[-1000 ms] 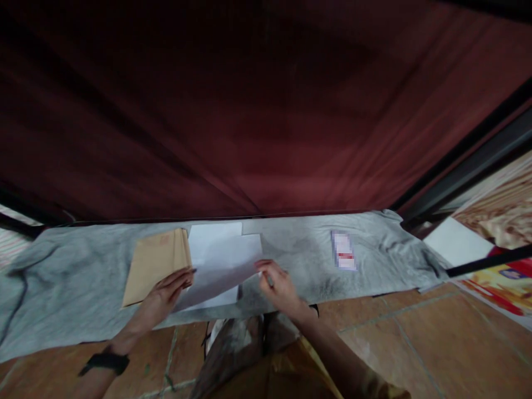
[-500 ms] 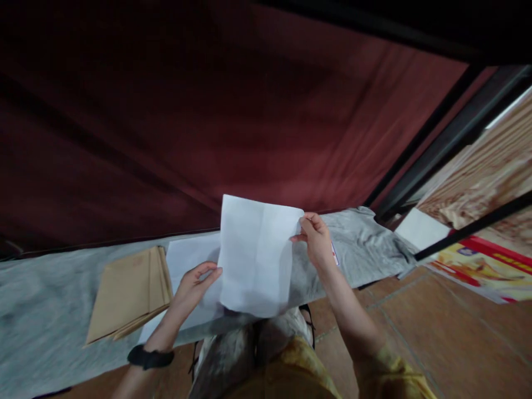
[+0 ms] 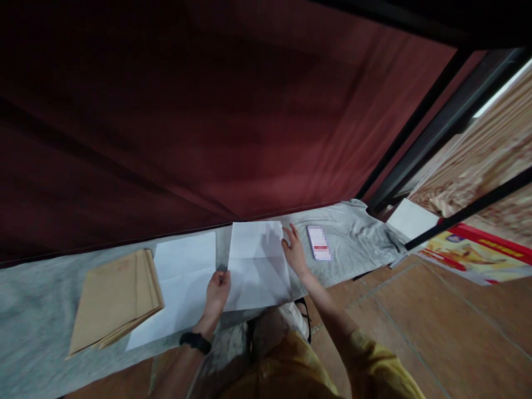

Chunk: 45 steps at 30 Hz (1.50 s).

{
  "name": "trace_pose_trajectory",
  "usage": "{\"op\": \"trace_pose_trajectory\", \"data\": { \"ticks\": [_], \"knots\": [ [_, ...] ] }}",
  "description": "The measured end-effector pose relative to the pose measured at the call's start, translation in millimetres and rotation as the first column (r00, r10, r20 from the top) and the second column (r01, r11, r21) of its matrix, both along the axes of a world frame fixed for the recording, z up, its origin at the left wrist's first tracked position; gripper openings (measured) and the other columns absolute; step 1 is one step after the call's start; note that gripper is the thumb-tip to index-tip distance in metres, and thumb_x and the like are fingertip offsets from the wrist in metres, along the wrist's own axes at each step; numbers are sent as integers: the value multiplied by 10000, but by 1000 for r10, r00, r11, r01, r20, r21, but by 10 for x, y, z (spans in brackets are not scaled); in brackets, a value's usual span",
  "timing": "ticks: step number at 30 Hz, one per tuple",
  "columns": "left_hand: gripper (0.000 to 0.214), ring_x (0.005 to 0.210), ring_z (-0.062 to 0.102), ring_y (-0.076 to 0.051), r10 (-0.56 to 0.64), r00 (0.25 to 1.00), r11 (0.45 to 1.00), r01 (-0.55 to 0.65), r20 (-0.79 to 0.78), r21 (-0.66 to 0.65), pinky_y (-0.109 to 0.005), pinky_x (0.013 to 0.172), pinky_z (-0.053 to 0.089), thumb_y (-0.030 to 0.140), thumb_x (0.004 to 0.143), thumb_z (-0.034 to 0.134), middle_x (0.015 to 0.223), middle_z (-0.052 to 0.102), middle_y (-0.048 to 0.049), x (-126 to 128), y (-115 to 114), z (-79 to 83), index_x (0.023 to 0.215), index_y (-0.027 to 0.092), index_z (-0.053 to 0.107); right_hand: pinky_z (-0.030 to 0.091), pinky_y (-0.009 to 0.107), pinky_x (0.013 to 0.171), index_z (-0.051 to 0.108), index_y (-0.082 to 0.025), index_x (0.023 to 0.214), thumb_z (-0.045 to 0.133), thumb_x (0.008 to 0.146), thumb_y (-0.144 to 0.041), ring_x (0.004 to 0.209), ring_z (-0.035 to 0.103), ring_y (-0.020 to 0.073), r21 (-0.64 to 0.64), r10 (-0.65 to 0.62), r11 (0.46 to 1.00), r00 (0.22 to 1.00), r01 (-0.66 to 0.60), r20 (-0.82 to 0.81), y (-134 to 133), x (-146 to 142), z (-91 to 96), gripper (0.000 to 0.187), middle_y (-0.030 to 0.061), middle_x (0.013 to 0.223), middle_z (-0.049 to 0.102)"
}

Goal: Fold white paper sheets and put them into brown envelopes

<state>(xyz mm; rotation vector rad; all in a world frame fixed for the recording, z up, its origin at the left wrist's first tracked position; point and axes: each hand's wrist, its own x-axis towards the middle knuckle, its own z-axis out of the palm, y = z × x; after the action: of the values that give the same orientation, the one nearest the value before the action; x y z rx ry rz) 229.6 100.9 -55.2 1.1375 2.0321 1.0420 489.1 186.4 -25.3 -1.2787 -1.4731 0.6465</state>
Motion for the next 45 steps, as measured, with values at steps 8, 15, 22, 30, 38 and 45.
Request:
{"op": "trace_pose_trajectory", "data": {
  "ticks": [8, 15, 22, 30, 38, 45],
  "knots": [
    [133, 668, 616, -246, 32, 999, 995, -34, -21, -92, -335, 650, 463, 359, 754, 541, 597, 582, -23, 33, -54, -103, 673, 259, 506, 350, 519, 1192, 547, -235, 1441, 544, 1001, -332, 1465, 403, 279, -165, 371, 920, 654, -356, 659, -514, -203, -629, 450, 102, 1568, 466],
    [124, 660, 589, -240, 5, 997, 990, -16, -78, -140, -337, 648, 443, 376, 760, 534, 635, 576, -21, -3, -95, -232, 723, 262, 505, 258, 482, 1237, 504, -256, 1467, 460, 1053, -348, 1465, 399, 225, -177, 306, 945, 551, -275, 776, -109, -212, -584, 426, 79, 1595, 430],
    [145, 658, 591, -240, 0, 997, 986, -12, -71, -169, -350, 657, 452, 399, 750, 556, 635, 578, -14, -54, -54, -264, 737, 257, 533, 203, 473, 1248, 480, -247, 1468, 429, 1057, -267, 1430, 434, 199, -141, 195, 980, 565, -138, 802, 475, -110, -424, 414, 63, 1556, 490],
    [413, 591, 558, -196, 51, 994, 995, -42, 97, -95, -320, 585, 446, 435, 693, 597, 657, 591, 25, -79, -56, -315, 1041, 213, 598, 270, 478, 1241, 489, -176, 1475, 446, 1012, -189, 1455, 410, 224, -113, 193, 981, 685, -160, 702, 93, -20, -500, 465, 131, 1579, 445],
    [408, 904, 666, -253, 27, 970, 999, -19, 240, -37, -430, 905, 529, 418, 672, 651, 903, 715, -49, -140, -25, -304, 1012, 201, 712, 346, 419, 1217, 513, -196, 1463, 530, 845, -42, 1408, 477, 184, -154, 455, 871, 651, -466, 608, -891, 534, -642, 637, 102, 1516, 530],
    [233, 1051, 692, -283, 71, 921, 992, -24, 382, -126, -460, 983, 535, 379, 671, 749, 998, 765, -65, -192, -103, -273, 825, 205, 758, 286, 482, 1240, 484, -209, 1494, 579, 895, -173, 1470, 385, 224, -127, 483, 840, 622, -527, 616, -924, 486, -579, 607, 107, 1573, 455]
  ]
}}
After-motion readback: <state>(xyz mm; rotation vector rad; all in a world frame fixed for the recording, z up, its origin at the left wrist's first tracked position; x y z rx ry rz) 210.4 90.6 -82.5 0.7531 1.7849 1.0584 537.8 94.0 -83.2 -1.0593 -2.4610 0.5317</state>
